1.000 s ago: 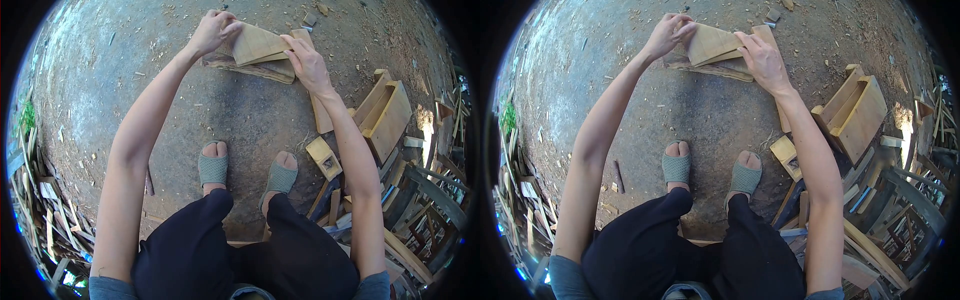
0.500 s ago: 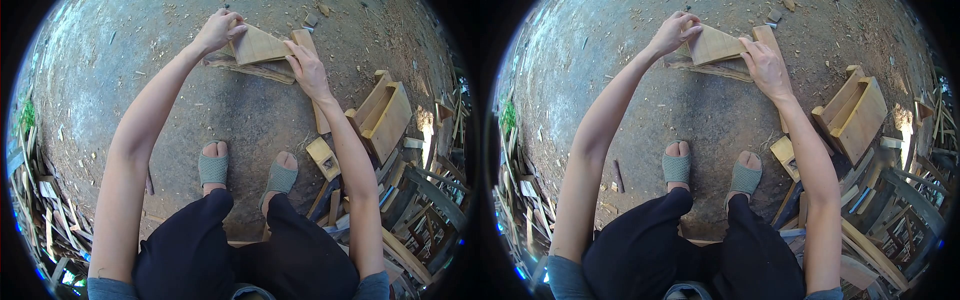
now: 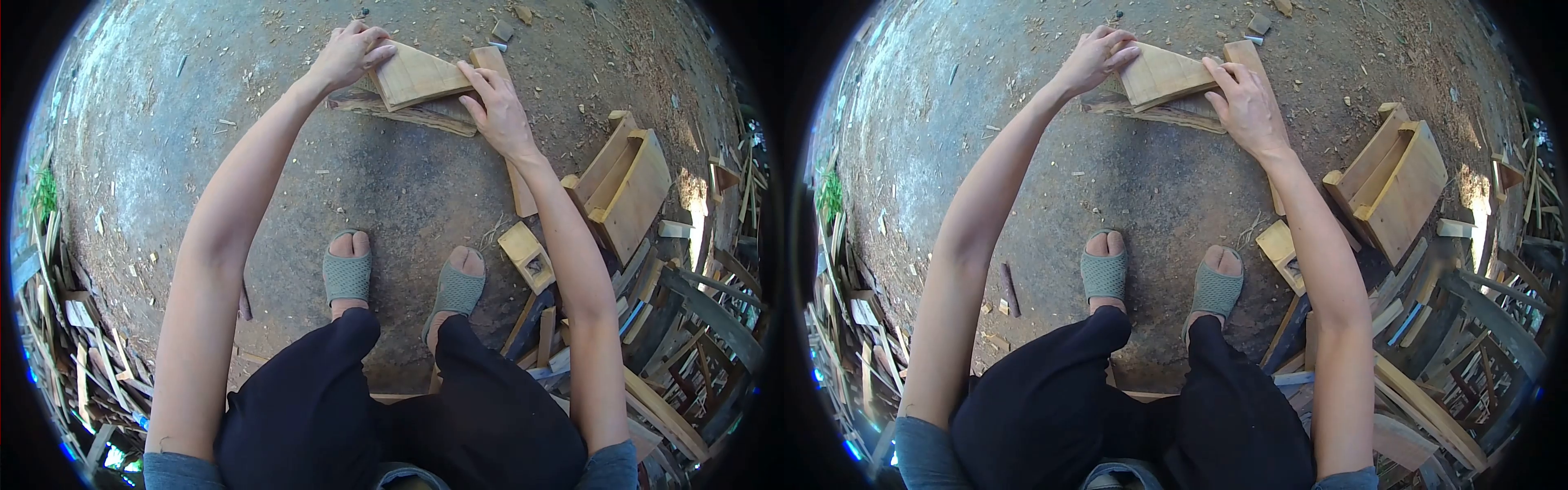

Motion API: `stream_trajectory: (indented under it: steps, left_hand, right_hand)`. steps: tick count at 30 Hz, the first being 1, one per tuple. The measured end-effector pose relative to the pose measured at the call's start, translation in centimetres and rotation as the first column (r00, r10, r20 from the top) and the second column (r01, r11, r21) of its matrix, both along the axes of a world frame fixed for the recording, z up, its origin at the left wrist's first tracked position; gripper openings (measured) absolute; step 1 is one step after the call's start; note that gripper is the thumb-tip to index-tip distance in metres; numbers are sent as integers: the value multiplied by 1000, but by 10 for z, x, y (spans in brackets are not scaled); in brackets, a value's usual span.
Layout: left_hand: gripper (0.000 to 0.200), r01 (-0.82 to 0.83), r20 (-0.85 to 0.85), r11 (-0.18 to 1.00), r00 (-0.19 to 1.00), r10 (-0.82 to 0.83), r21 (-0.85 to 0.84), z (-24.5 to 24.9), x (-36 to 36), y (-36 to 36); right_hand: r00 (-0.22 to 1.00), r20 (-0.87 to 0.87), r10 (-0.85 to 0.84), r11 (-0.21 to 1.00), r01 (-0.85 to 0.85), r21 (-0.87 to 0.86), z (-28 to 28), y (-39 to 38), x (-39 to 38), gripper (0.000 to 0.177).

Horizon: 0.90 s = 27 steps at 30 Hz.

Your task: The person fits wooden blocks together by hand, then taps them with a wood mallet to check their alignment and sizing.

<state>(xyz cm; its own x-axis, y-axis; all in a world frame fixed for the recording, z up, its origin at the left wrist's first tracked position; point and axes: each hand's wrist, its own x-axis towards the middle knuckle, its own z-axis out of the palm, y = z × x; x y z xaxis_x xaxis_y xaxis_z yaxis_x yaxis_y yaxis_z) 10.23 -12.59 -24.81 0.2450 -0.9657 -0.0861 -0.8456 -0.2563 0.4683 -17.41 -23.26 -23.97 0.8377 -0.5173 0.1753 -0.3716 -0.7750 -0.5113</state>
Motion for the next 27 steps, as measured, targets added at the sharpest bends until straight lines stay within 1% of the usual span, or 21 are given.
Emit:
stream_trajectory:
  steps: [2, 4, 5, 7, 8, 10, 13, 17, 19, 20, 22, 23, 24, 26, 27]
  left_hand:
    - [48, -23, -1, 1000, 1000, 23, 3, 3, -9, 6]
    - [46, -114, 32, 993, 993, 113, 42, 6, -18, 11]
    - [46, -110, 31, 993, 994, 109, 42, 8, -21, 14]
    - [46, -132, 29, 991, 991, 133, -28, 5, -24, 20]
    - [46, -132, 29, 991, 991, 133, -27, 4, -25, 22]
    - [46, -140, 52, 987, 988, 145, -82, 3, -27, 23]
    - [44, -138, 16, 987, 990, 140, -84, 0, -26, 26]
    - [47, -111, 44, 988, 992, 116, -105, -6, -18, 26]
    - [52, -49, -41, 992, 998, 44, -117, -9, -7, 25]
    - [52, -49, -42, 992, 998, 45, -116, -11, -2, 26]
    - [58, 23, -126, 992, 991, -38, -121, -11, 9, 26]
    - [61, 37, -147, 995, 988, -51, -97, -11, 13, 23]
    - [61, 37, -147, 995, 988, -51, -97, -6, 11, 24]
    - [58, -60, -267, 997, 963, 45, -49, 11, 2, 29]
    - [58, -60, -266, 997, 963, 45, -50, 8, 1, 33]
  right_hand:
    - [1000, -3, 6, 1000, -6, 6, -4, -4, 1, 47]
    - [999, -8, 46, 997, -46, -69, -9, -12, 4, 48]
    - [999, -8, 41, 997, -41, -69, -12, -16, 5, 48]
    - [998, -21, 55, 996, -56, -65, -13, -22, 8, 46]
    - [998, -21, 54, 996, -55, -64, -13, -23, 8, 46]
    - [995, -32, 96, 994, -97, -57, -11, -27, 8, 48]
    - [996, -44, 82, 994, -85, -65, -9, -26, 9, 48]
    - [997, -61, 55, 997, -59, -53, -7, -18, 6, 48]
    - [997, -38, 67, 990, -71, -118, -9, -14, 3, 56]
    - [997, -39, 67, 991, -72, -117, -9, -13, 1, 56]
    - [998, -31, 57, 992, -60, -109, -7, -10, 1, 65]
    - [998, -30, 57, 992, -60, -109, -6, -9, 1, 65]
    - [999, -22, 46, 993, -49, -111, -3, -8, 1, 67]
    - [999, -12, 35, 993, -36, -115, 1, -7, 1, 69]
    - [999, 30, 17, 992, -13, -125, 1, -7, -1, 69]
